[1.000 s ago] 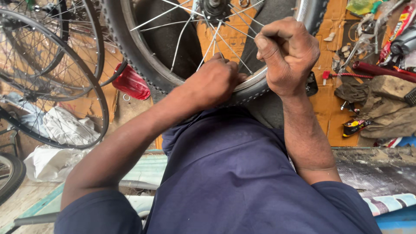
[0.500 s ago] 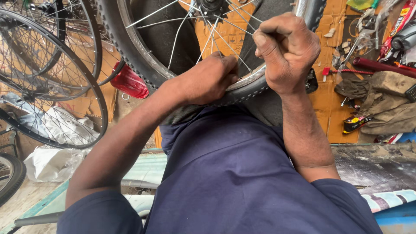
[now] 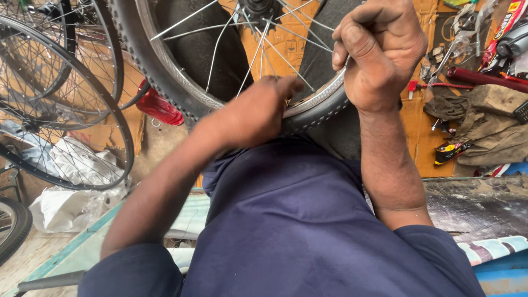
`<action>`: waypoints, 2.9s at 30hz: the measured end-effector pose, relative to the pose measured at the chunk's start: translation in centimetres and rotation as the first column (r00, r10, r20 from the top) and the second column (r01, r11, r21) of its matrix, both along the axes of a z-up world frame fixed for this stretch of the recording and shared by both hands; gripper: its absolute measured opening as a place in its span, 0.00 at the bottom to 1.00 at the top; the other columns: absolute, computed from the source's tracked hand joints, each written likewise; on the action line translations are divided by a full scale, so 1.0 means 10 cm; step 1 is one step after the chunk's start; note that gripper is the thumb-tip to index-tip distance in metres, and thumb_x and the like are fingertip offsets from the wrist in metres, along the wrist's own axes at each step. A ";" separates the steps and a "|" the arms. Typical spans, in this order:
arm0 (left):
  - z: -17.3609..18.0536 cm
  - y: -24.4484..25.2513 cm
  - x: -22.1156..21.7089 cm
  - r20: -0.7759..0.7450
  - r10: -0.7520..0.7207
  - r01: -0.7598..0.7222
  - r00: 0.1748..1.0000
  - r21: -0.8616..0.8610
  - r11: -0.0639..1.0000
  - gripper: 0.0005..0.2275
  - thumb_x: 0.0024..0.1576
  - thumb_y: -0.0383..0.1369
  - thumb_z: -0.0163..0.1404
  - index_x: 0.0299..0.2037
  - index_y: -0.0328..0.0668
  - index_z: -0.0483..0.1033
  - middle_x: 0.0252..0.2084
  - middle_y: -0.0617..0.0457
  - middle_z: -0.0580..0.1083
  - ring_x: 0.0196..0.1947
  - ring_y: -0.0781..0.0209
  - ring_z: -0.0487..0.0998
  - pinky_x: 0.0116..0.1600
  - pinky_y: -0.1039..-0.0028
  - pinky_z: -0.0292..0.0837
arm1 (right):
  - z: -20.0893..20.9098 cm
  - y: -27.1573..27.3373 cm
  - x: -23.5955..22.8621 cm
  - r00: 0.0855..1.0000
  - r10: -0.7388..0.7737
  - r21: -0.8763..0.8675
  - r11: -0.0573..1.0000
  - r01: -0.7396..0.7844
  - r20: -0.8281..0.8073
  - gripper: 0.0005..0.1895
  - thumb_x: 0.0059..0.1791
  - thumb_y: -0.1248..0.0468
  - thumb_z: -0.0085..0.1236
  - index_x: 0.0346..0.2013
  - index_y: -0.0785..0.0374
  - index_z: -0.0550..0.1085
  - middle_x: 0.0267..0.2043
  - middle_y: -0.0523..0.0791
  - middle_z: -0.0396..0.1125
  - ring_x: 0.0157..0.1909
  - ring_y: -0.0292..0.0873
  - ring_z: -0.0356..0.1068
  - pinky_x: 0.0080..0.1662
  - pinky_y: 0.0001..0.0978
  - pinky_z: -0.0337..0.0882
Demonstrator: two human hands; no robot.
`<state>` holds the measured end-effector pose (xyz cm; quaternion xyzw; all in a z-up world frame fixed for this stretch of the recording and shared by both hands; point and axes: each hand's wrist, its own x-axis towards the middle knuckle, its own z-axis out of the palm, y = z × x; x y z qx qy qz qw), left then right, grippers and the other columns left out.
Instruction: The person laces a bicycle wheel by inserting metal spokes into the hub and rim. They thread each spoke through the rim holes and secure it by hand, working around the wheel.
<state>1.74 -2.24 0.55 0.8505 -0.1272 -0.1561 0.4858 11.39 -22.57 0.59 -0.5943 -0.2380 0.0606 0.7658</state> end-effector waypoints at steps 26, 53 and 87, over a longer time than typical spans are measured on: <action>-0.22 -0.09 0.02 0.094 0.036 -0.044 0.995 0.087 0.995 0.07 0.61 0.31 0.47 0.39 0.31 0.69 0.29 0.34 0.75 0.37 0.33 0.77 0.41 0.49 0.71 | -0.11 -0.02 0.05 0.998 0.053 0.056 0.997 -0.052 -0.015 0.03 0.62 0.76 0.53 0.45 0.69 0.69 0.33 0.52 0.70 0.25 0.38 0.66 0.27 0.26 0.68; -0.30 -0.05 0.04 0.117 0.007 -0.010 0.993 0.026 1.000 0.10 0.63 0.34 0.49 0.37 0.31 0.71 0.27 0.35 0.73 0.34 0.30 0.74 0.40 0.48 0.69 | -0.11 -0.04 -0.01 1.000 0.016 0.041 0.999 -0.016 0.008 0.03 0.61 0.77 0.51 0.48 0.69 0.69 0.34 0.51 0.71 0.27 0.35 0.67 0.30 0.26 0.71; -0.13 -0.24 0.04 0.176 0.768 -0.760 0.615 -0.125 0.637 0.13 0.63 0.34 0.53 0.53 0.35 0.74 0.32 0.47 0.78 0.32 0.52 0.79 0.42 0.63 0.71 | 0.19 0.21 -0.09 0.870 -0.055 -0.545 0.759 0.356 0.491 0.08 0.54 0.75 0.58 0.49 0.69 0.74 0.49 0.50 0.71 0.48 0.47 0.75 0.45 0.39 0.76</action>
